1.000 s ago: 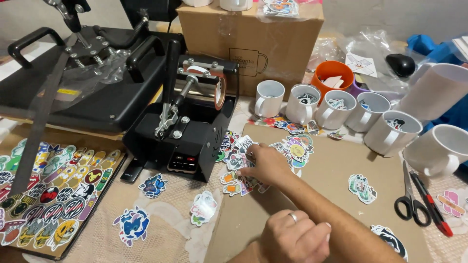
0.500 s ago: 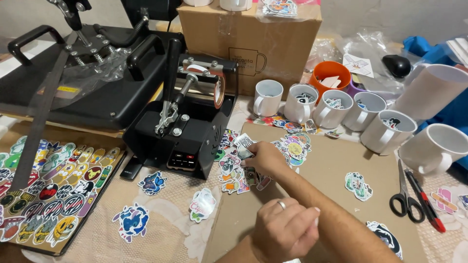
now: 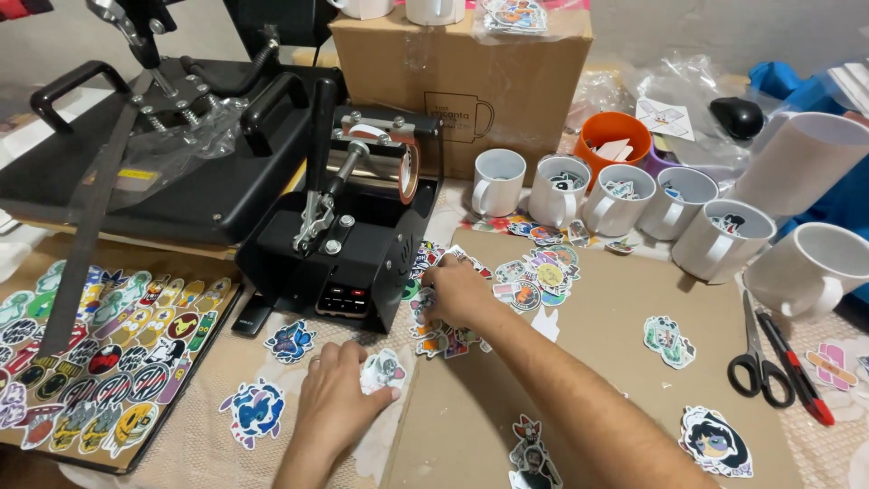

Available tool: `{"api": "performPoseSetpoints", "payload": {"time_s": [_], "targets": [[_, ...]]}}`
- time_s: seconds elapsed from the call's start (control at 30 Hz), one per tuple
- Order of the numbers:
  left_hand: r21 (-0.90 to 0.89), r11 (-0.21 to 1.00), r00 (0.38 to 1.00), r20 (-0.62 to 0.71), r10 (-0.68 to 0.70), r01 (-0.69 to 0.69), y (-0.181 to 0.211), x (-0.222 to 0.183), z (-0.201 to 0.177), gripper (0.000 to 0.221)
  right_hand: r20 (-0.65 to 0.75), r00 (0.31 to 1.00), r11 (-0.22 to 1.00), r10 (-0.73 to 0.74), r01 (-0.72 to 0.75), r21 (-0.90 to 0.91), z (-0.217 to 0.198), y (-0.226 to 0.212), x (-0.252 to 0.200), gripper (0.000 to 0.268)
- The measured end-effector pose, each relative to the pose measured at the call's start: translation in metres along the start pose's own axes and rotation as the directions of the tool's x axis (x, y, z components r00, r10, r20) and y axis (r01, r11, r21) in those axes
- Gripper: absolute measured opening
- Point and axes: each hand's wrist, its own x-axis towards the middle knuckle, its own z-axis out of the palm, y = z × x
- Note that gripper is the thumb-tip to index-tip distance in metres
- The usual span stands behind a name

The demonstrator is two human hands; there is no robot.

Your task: Sorting a large variety of stickers into different groups and placing some into white mugs on a production table.

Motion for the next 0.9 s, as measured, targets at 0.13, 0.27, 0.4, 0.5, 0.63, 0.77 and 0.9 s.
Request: {"api": "performPoseSetpoints", "payload": {"time_s": [0.13,0.27,0.4,0.5,0.63,0.77,0.9], "targets": [[-0.103,0.993,0.998,-0.017,0.059,-0.061,-0.006,0.004,0.010,0.053,-0.034,0.999,1.000,0.015,-0.015,0.011,0.002,-0.004,0.002,0.059],[-0.461,0.878,0.991,0.082,-0.103,0.129,0.021,-0.026,-0.028,0.037,-0.276,0.961,0.992,-0.007,0.042,0.121,0.003,0.002,-0.010,0.011],[-0.625,0.780,0.996,-0.051,-0.067,0.020,0.011,-0.030,-0.023,0.015,-0.164,0.982,0.837,0.098,0.008,0.546,-0.034,0.000,-0.069,0.022],[-0.960,0.240,0.985,0.118,-0.128,0.146,0.033,-0.046,-0.019,0.024,-0.160,0.974,0.464,0.162,0.069,0.883,-0.040,0.007,-0.124,0.012],[-0.959,-0.185,0.976,0.201,0.087,0.214,0.062,-0.057,0.009,0.046,-0.030,0.981,0.094,0.190,0.012,0.996,-0.033,0.001,-0.201,0.013],[-0.937,-0.175,0.945,0.272,0.181,0.304,0.099,-0.073,0.035,0.045,-0.071,0.905,0.360,0.419,-0.094,0.928,-0.010,0.011,-0.238,0.020],[-0.891,-0.214,0.914,0.371,0.165,0.401,0.129,-0.090,0.048,0.044,-0.273,0.825,0.505,0.495,-0.017,0.863,0.016,0.031,-0.252,0.015]]}}
